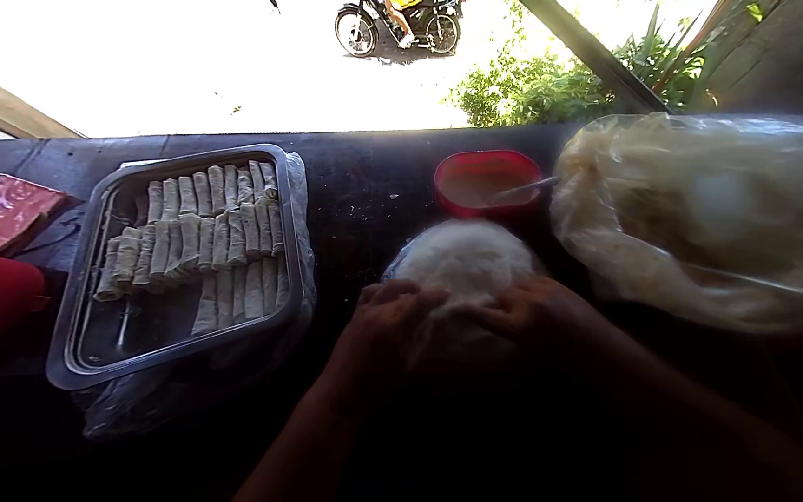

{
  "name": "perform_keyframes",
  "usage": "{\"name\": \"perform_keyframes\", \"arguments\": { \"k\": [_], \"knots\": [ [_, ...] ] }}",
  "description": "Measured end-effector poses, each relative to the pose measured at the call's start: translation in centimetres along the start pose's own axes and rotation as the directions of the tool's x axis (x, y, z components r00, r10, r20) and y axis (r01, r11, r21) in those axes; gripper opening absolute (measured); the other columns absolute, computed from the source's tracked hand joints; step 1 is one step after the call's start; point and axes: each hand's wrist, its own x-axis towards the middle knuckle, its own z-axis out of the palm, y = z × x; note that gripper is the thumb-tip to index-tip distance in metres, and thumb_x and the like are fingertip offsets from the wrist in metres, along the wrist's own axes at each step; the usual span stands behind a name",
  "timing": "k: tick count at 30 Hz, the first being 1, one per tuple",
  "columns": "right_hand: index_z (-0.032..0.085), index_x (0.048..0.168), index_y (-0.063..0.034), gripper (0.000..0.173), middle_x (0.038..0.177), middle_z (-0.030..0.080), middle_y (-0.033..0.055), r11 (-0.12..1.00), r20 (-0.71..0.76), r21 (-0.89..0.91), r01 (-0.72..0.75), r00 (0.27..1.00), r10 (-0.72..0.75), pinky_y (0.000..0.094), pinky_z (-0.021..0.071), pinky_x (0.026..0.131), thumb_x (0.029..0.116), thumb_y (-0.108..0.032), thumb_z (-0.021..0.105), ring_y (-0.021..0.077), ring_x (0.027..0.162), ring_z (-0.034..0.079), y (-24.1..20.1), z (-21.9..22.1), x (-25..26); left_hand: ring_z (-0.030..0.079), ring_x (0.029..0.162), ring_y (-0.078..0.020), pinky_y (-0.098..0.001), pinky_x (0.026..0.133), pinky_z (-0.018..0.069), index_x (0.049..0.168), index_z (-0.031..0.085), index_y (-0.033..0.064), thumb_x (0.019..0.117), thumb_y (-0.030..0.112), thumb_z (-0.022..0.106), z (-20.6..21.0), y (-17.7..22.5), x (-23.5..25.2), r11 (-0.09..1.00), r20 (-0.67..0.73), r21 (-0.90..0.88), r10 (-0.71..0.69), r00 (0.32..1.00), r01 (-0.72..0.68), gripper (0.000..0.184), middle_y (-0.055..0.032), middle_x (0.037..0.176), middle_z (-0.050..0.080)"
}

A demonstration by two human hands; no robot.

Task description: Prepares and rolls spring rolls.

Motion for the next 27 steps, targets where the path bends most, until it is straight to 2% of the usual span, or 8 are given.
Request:
{"name": "perform_keyframes", "arguments": {
  "k": [5, 9, 12, 16, 19, 21, 23, 27],
  "knots": [
    [0.065, 0.139, -0.0301, 0.052, 0.080, 0.064, 0.0153, 0.998, 0.065, -0.064, 0.003, 0.998, 0.001, 0.0449, 0.0537, 0.062, 0.0971, -0.001, 0.054, 0.0308, 0.067, 0.064, -0.9, -0.2, 0.8, 0.063, 0.101, -0.0171, -0.0398, 0.091, 0.0440, 0.120, 0.071, 0.0233, 0.0980, 0.014, 0.053, -0.6, 0.1, 0.2, 0.986, -0.083, 0.162, 0.042, 0.996, -0.028, 0.030, 0.0054, 0.094, 0.074],
    [0.067, 0.137, -0.0291, 0.049, 0.084, 0.065, 0.0167, 0.996, 0.075, -0.084, -0.012, 0.997, 0.018, 0.0460, 0.0535, 0.062, 0.0981, -0.002, 0.053, 0.0322, 0.068, 0.064, -1.4, -0.1, 1.0, 0.067, 0.095, -0.0132, -0.0368, 0.085, 0.0509, 0.117, 0.072, 0.0202, 0.1030, 0.018, 0.054, 0.0, 0.5, 0.6, 0.998, -0.177, 0.060, 0.029, 0.984, -0.018, 0.023, 0.0042, 0.100, 0.075],
    [0.068, 0.134, -0.0283, 0.046, 0.085, 0.064, 0.0171, 0.995, 0.078, -0.094, -0.017, 0.997, 0.024, 0.0468, 0.0538, 0.063, 0.0991, -0.003, 0.052, 0.0329, 0.070, 0.065, -1.5, 0.0, 0.9, 0.070, 0.104, -0.0116, -0.0341, 0.093, 0.0569, 0.121, 0.072, 0.0157, 0.1034, 0.018, 0.057, 1.7, 1.3, 1.1, 0.997, -0.217, -0.072, -0.029, 0.976, 0.014, 0.023, 0.0013, 0.110, 0.076],
    [0.070, 0.128, -0.0284, 0.042, 0.088, 0.065, 0.0147, 0.997, 0.050, -0.073, -0.006, 0.999, 0.010, 0.0467, 0.0550, 0.070, 0.0983, -0.003, 0.054, 0.0314, 0.076, 0.066, -1.0, 0.2, 0.3, 0.071, 0.107, -0.0128, -0.0296, 0.092, 0.0599, 0.127, 0.067, 0.0093, 0.1026, 0.020, 0.062, 3.6, 2.2, 1.6, 0.987, -0.233, -0.154, -0.079, 0.969, 0.044, 0.027, -0.0081, 0.123, 0.070],
    [0.067, 0.132, -0.0273, 0.043, 0.090, 0.069, 0.0097, 1.000, -0.005, -0.010, -0.023, 1.000, 0.023, 0.0450, 0.0558, 0.076, 0.0987, -0.003, 0.053, 0.0284, 0.082, 0.068, -0.1, 0.1, -0.4, 0.071, 0.102, -0.0114, -0.0310, 0.093, 0.0579, 0.123, 0.068, 0.0108, 0.1060, 0.019, 0.054, 3.7, 2.3, 1.7, 0.995, -0.192, -0.100, -0.048, 0.980, 0.029, 0.024, -0.0029, 0.111, 0.075],
    [0.068, 0.119, -0.0182, 0.025, 0.093, 0.074, 0.0026, 0.996, -0.073, 0.075, -0.053, 0.996, 0.058, 0.0392, 0.0569, 0.082, 0.1046, -0.010, 0.049, 0.0214, 0.090, 0.071, 0.8, 0.3, -0.8, 0.070, 0.101, -0.0100, -0.0334, 0.097, 0.0538, 0.123, 0.067, 0.0116, 0.1073, 0.024, 0.050, 3.4, 1.9, 1.5, 0.995, -0.136, -0.099, -0.003, 0.991, -0.011, 0.026, 0.0004, 0.106, 0.075],
    [0.069, 0.110, -0.0127, 0.019, 0.094, 0.074, -0.0001, 0.973, -0.128, 0.225, -0.060, 0.988, 0.090, 0.0332, 0.0572, 0.091, 0.1058, -0.017, 0.051, 0.0154, 0.095, 0.071, 2.1, 0.9, -1.3, 0.069, 0.102, -0.0098, -0.0353, 0.099, 0.0523, 0.123, 0.067, 0.0119, 0.1068, 0.031, 0.052, 3.1, 1.8, 1.4, 0.993, -0.101, -0.110, 0.029, 0.994, -0.040, 0.029, 0.0010, 0.106, 0.075],
    [0.075, 0.106, -0.0135, 0.019, 0.097, 0.075, -0.0021, 0.901, -0.169, 0.432, -0.037, 0.978, 0.121, 0.0269, 0.0554, 0.093, 0.1042, -0.019, 0.057, 0.0096, 0.098, 0.070, 3.5, 1.5, -1.3, 0.069, 0.098, -0.0073, -0.0349, 0.097, 0.0513, 0.118, 0.069, 0.0125, 0.1064, 0.029, 0.054, 3.1, 1.9, 1.7, 0.991, -0.109, -0.128, 0.014, 0.994, -0.028, 0.025, 0.0035, 0.103, 0.076]
  ]
}}
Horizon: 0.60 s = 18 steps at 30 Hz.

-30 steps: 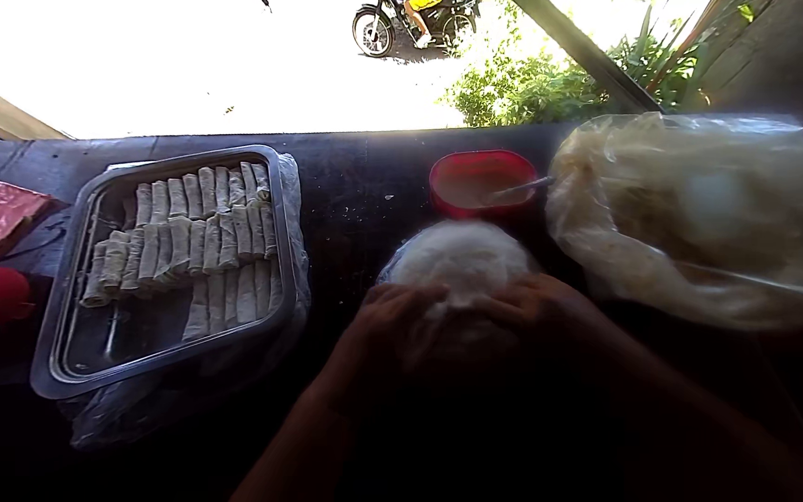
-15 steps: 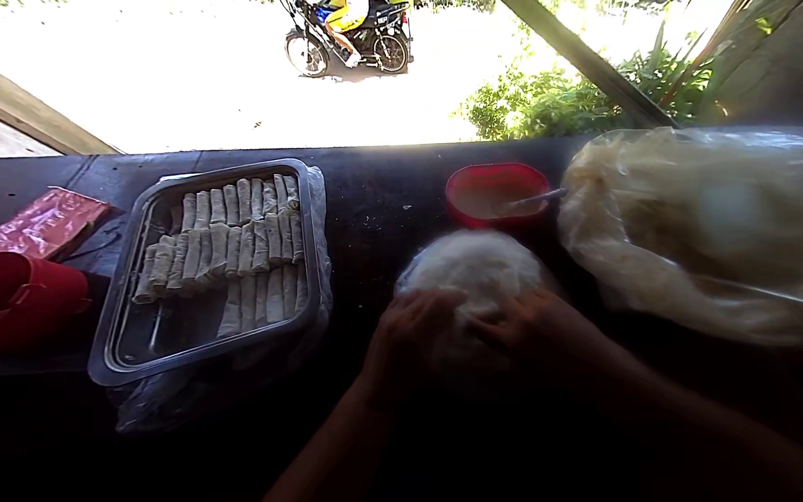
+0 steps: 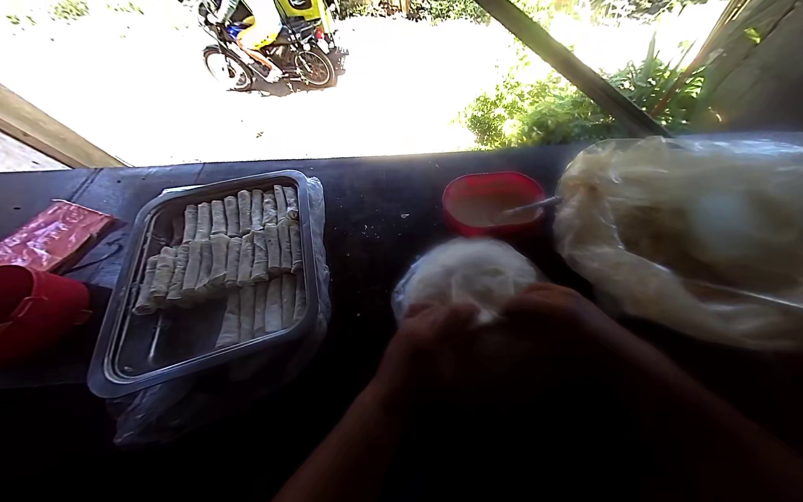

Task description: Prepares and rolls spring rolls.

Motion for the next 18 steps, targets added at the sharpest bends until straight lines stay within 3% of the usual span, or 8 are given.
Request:
{"name": "perform_keyframes", "arguments": {
  "k": [5, 8, 12, 18],
  "knots": [
    [0.076, 0.106, -0.0134, 0.021, 0.098, 0.076, -0.0013, 0.998, 0.037, 0.069, -0.001, 0.999, -0.001, 0.0266, 0.0552, 0.093, 0.1044, -0.019, 0.056, 0.0089, 0.099, 0.069, 0.6, -0.3, 0.7, 0.069, 0.099, -0.0042, -0.0348, 0.095, 0.0521, 0.123, 0.067, 0.0164, 0.1051, 0.026, 0.057, 0.4, -0.2, 0.5, 0.997, -0.041, -0.047, -0.062, 0.997, 0.060, 0.022, 0.0072, 0.112, 0.076],
    [0.076, 0.107, -0.0143, 0.022, 0.102, 0.076, -0.0016, 0.999, 0.066, 0.049, -0.006, 0.998, 0.003, 0.0271, 0.0543, 0.095, 0.1046, -0.020, 0.055, 0.0090, 0.102, 0.069, 0.8, -0.1, 0.9, 0.070, 0.095, -0.0052, -0.0349, 0.090, 0.0534, 0.116, 0.071, 0.0180, 0.1055, 0.026, 0.056, 0.6, -0.2, 0.9, 0.998, -0.044, -0.022, -0.051, 0.998, 0.050, 0.020, 0.0065, 0.106, 0.076],
    [0.077, 0.110, -0.0171, 0.024, 0.114, 0.072, -0.0001, 0.998, 0.088, 0.061, -0.002, 0.996, -0.004, 0.0269, 0.0524, 0.101, 0.1040, -0.032, 0.059, 0.0094, 0.113, 0.065, 1.0, 0.4, 0.8, 0.068, 0.101, -0.0087, -0.0379, 0.094, 0.0518, 0.116, 0.072, 0.0199, 0.1064, 0.024, 0.052, 0.5, 0.1, 1.6, 0.997, 0.037, 0.055, -0.051, 0.998, 0.049, 0.022, 0.0082, 0.104, 0.076],
    [0.077, 0.109, -0.0164, 0.026, 0.108, 0.070, 0.0030, 0.999, 0.076, 0.011, -0.045, 0.996, 0.044, 0.0285, 0.0528, 0.097, 0.1047, -0.033, 0.057, 0.0134, 0.108, 0.064, 0.4, 0.8, 0.8, 0.069, 0.100, -0.0089, -0.0378, 0.097, 0.0507, 0.119, 0.070, 0.0185, 0.1077, 0.022, 0.049, 0.2, 0.2, 2.1, 0.998, 0.104, 0.066, -0.025, 0.994, 0.018, 0.025, 0.0064, 0.104, 0.076]
  ]
}}
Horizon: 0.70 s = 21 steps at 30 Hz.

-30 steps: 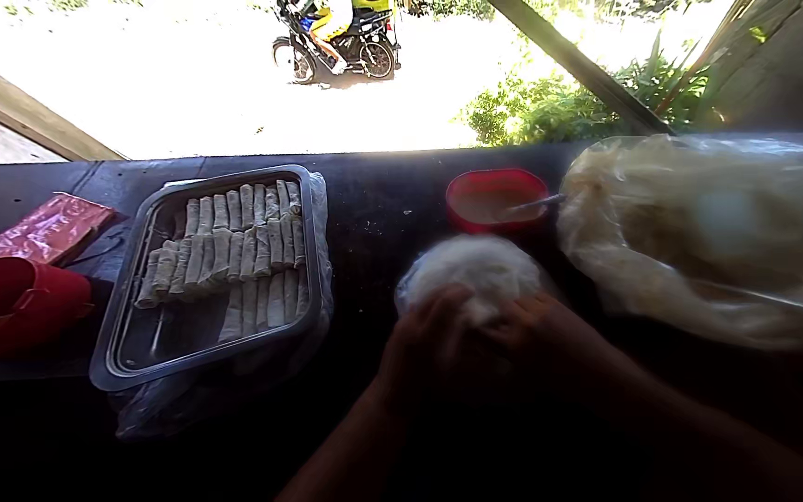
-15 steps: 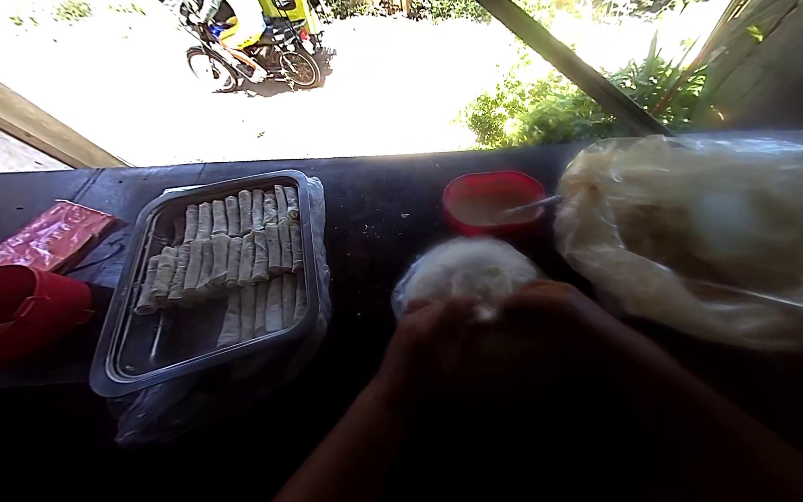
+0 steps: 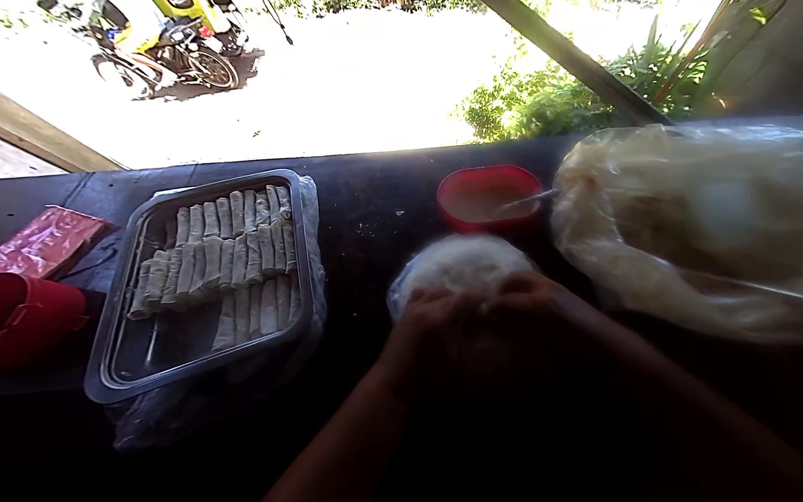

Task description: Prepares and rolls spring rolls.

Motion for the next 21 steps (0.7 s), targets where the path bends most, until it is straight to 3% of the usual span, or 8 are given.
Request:
{"name": "perform_keyframes", "arguments": {
  "k": [4, 9, 11, 12, 15, 21],
  "knots": [
    [0.074, 0.116, -0.0131, 0.027, 0.109, 0.074, 0.0047, 0.996, -0.065, -0.081, 0.042, 0.997, -0.047, 0.0324, 0.0555, 0.096, 0.1055, -0.030, 0.055, 0.0173, 0.106, 0.069, -0.1, 0.5, -0.1, 0.070, 0.101, -0.0087, -0.0393, 0.099, 0.0506, 0.123, 0.070, 0.0203, 0.1088, 0.024, 0.047, -0.2, -0.1, 0.2, 1.000, 0.034, -0.005, 0.009, 0.999, -0.009, 0.027, 0.0060, 0.103, 0.076],
    [0.073, 0.110, -0.0154, 0.023, 0.110, 0.073, 0.0019, 0.982, -0.028, -0.155, 0.107, 0.993, -0.113, 0.0341, 0.0559, 0.093, 0.1073, -0.022, 0.051, 0.0180, 0.105, 0.068, -0.2, 0.6, 0.0, 0.070, 0.099, -0.0075, -0.0377, 0.096, 0.0530, 0.132, 0.065, 0.0170, 0.1075, 0.023, 0.050, -0.4, -0.8, 0.0, 0.997, -0.049, -0.061, -0.039, 0.998, 0.036, 0.029, 0.0044, 0.112, 0.075],
    [0.073, 0.106, -0.0145, 0.022, 0.107, 0.072, 0.0027, 0.985, 0.013, -0.153, 0.085, 0.996, -0.084, 0.0344, 0.0561, 0.092, 0.1064, -0.022, 0.052, 0.0187, 0.104, 0.068, -0.4, 0.3, 0.3, 0.069, 0.096, -0.0087, -0.0378, 0.093, 0.0517, 0.128, 0.067, 0.0156, 0.1066, 0.020, 0.052, -0.9, -0.8, -0.2, 0.998, -0.148, -0.056, -0.017, 0.989, 0.009, 0.027, 0.0019, 0.110, 0.075],
    [0.073, 0.105, -0.0144, 0.022, 0.106, 0.072, 0.0029, 0.988, 0.036, -0.142, 0.067, 0.997, -0.062, 0.0346, 0.0561, 0.091, 0.1061, -0.022, 0.053, 0.0185, 0.103, 0.068, -0.5, 0.1, 0.5, 0.069, 0.101, -0.0082, -0.0381, 0.096, 0.0513, 0.126, 0.067, 0.0153, 0.1058, 0.020, 0.054, -1.2, -0.7, -0.3, 0.998, -0.157, -0.054, 0.005, 0.988, -0.014, 0.025, 0.0023, 0.114, 0.075],
    [0.074, 0.105, -0.0154, 0.024, 0.102, 0.071, 0.0018, 0.998, 0.134, -0.067, -0.011, 0.991, 0.020, 0.0348, 0.0563, 0.090, 0.1060, -0.025, 0.052, 0.0157, 0.100, 0.068, -0.4, -0.6, 1.3, 0.067, 0.111, -0.0081, -0.0387, 0.103, 0.0494, 0.125, 0.069, 0.0173, 0.1025, 0.029, 0.062, -1.2, 0.2, -0.5, 0.998, -0.059, -0.050, 0.042, 0.997, -0.045, 0.026, 0.0053, 0.117, 0.074],
    [0.075, 0.105, -0.0128, 0.023, 0.101, 0.071, 0.0021, 0.988, 0.340, 0.009, -0.151, 0.930, 0.139, 0.0334, 0.0546, 0.089, 0.1057, -0.024, 0.055, 0.0120, 0.097, 0.067, -0.6, -2.5, 3.4, 0.070, 0.103, -0.0091, -0.0375, 0.100, 0.0527, 0.121, 0.068, 0.0145, 0.1062, 0.029, 0.054, -0.3, 0.4, 0.2, 1.000, -0.004, -0.003, 0.000, 1.000, 0.000, 0.025, 0.0036, 0.107, 0.076]
  ]
}}
